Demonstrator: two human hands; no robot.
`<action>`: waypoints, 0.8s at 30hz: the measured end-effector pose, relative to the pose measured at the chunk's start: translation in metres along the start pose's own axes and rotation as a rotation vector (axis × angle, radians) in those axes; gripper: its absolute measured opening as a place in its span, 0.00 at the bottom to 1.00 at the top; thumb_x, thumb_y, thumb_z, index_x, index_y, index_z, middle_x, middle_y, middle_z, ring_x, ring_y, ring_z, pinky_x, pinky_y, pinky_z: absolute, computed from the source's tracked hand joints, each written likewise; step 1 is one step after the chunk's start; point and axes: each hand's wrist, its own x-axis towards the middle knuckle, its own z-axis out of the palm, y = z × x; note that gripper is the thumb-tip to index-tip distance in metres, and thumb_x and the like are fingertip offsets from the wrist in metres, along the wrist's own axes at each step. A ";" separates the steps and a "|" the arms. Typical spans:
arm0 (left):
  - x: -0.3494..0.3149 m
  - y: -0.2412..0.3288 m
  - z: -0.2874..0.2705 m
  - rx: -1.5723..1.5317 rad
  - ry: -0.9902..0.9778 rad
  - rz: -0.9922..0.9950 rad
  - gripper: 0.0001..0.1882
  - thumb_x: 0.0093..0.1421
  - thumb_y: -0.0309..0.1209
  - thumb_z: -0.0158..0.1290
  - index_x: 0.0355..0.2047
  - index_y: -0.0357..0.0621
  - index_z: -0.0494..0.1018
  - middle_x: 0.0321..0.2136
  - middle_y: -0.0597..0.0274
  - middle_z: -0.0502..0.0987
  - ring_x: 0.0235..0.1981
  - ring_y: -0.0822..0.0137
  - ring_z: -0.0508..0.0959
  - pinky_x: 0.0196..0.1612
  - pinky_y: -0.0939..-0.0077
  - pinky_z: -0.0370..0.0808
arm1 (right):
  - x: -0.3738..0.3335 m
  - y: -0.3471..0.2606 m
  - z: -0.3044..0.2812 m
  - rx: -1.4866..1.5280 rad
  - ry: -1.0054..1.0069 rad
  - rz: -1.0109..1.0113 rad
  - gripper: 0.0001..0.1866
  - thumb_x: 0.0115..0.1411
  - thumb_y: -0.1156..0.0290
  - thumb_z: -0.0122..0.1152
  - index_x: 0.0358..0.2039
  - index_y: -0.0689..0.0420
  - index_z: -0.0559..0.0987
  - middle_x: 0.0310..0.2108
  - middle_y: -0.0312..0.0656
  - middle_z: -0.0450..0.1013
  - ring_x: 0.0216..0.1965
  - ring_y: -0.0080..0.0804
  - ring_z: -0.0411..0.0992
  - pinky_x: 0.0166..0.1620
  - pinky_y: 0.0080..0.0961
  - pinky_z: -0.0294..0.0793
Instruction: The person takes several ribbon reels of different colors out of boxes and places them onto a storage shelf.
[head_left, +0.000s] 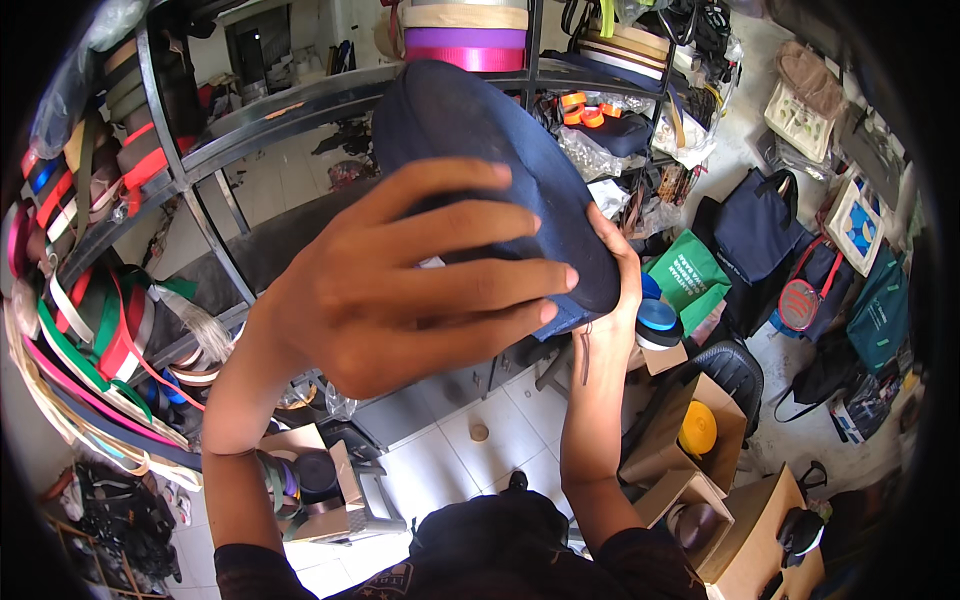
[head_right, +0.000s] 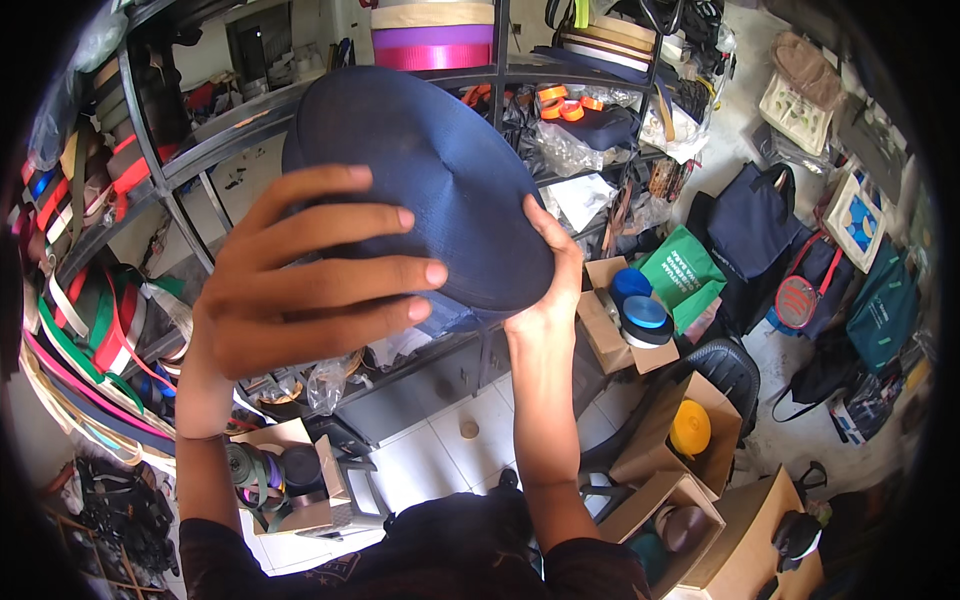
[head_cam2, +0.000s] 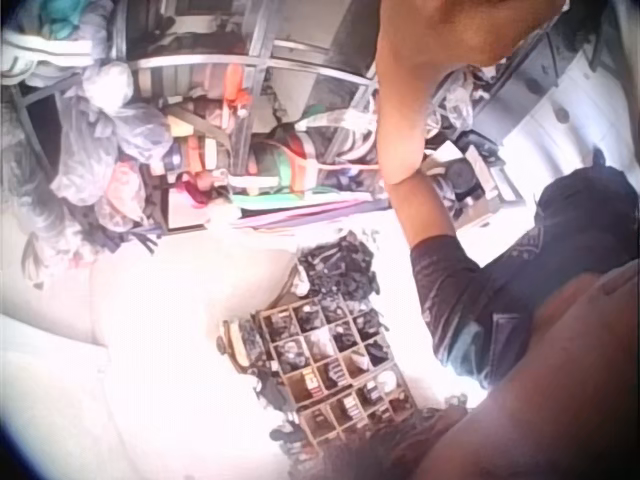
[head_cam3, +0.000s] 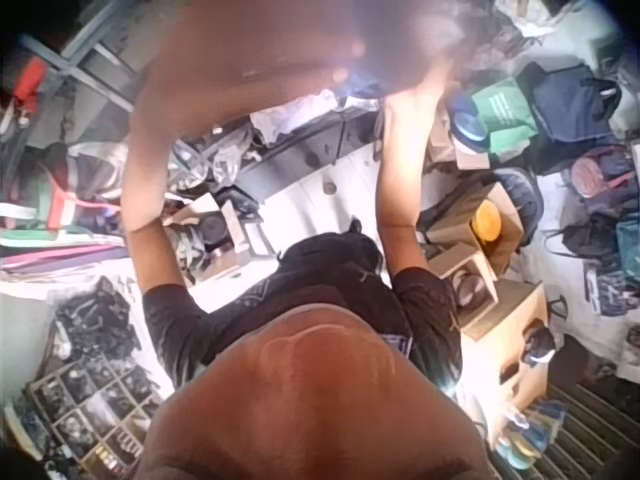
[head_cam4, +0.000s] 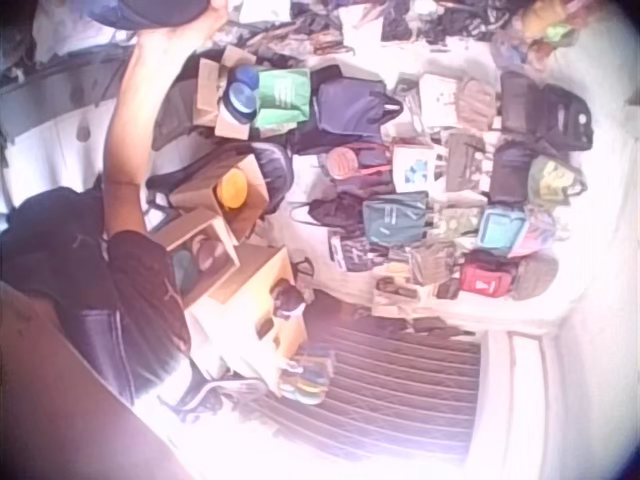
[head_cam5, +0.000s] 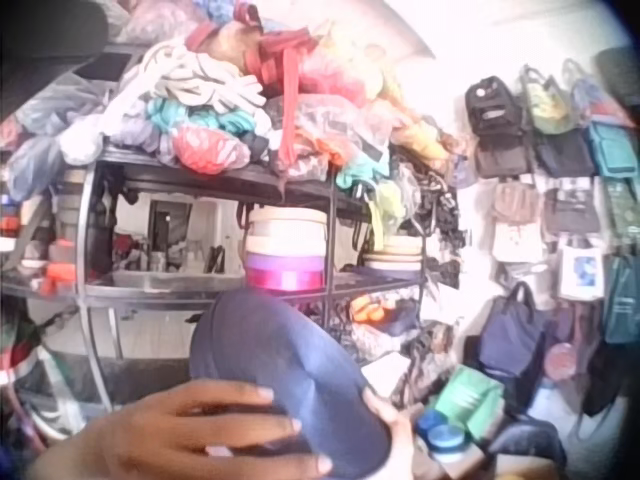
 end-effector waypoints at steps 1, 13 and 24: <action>-0.002 -0.001 -0.002 0.018 -0.011 0.011 0.11 0.44 0.29 0.63 0.30 0.55 0.79 0.42 0.73 0.80 0.45 0.62 0.79 0.51 0.58 0.74 | -0.001 0.003 0.001 -0.001 0.024 0.006 0.17 0.63 0.68 0.51 0.48 0.68 0.73 0.42 0.52 0.76 0.41 0.42 0.77 0.47 0.37 0.78; -0.005 -0.019 -0.003 0.228 0.035 0.272 0.22 0.39 0.32 0.59 0.37 0.73 0.82 0.39 0.78 0.75 0.38 0.63 0.78 0.39 0.69 0.79 | 0.012 -0.017 0.036 -0.113 0.038 0.154 0.22 0.64 0.61 0.48 0.48 0.68 0.74 0.41 0.52 0.76 0.39 0.42 0.77 0.46 0.33 0.78; 0.018 -0.075 0.024 0.580 -0.113 0.173 0.21 0.45 0.40 0.57 0.43 0.77 0.79 0.44 0.70 0.77 0.38 0.59 0.80 0.43 0.67 0.81 | 0.162 -0.065 0.059 -0.295 -0.304 0.168 0.12 0.60 0.66 0.55 0.36 0.63 0.77 0.30 0.45 0.77 0.27 0.32 0.77 0.31 0.25 0.80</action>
